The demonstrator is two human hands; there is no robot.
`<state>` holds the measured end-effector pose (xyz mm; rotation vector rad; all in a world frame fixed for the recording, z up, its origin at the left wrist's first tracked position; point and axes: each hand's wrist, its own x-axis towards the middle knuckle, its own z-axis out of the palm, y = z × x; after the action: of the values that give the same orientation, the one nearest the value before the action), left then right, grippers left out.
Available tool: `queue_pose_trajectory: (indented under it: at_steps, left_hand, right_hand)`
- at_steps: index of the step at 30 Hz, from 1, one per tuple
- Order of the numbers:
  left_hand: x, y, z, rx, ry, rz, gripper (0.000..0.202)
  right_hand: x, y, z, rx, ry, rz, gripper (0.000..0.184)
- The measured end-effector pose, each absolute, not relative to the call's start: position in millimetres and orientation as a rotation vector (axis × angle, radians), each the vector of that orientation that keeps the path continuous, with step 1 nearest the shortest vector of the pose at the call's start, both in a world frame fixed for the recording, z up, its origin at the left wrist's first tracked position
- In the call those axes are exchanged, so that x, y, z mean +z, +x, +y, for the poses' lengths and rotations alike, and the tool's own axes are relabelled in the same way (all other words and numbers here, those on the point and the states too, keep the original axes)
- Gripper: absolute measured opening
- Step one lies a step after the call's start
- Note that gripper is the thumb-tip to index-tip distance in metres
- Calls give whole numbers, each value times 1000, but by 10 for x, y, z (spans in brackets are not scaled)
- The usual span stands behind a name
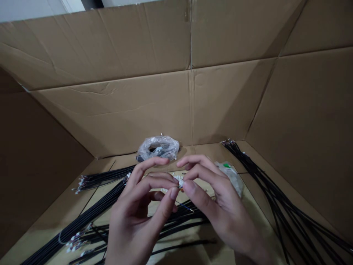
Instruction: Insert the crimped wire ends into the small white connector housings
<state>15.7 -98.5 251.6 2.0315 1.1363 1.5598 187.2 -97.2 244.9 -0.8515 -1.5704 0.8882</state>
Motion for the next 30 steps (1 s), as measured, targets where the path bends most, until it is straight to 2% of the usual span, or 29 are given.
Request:
queue_pose_trajectory:
  at_steps: [5,13,21,30]
  left_hand:
    - [2495,159,-972,1542,2107,1157,23]
    - [2434,276,-1085,1624,2349,1413,16]
    - [2330,425,-1003,1875,2614,1446,20]
    - [2346,429,-998,1799,2730,1402,18]
  right_hand:
    - [2433,1852,-957,878,-843,-1628,28]
    - [2394,1837,-881,1073,-785,-1473,32]
    - [2380,1844,-834,1216,-821,-1358,22]
    - [2388,1860,-850,1216,-847,-1383,19]
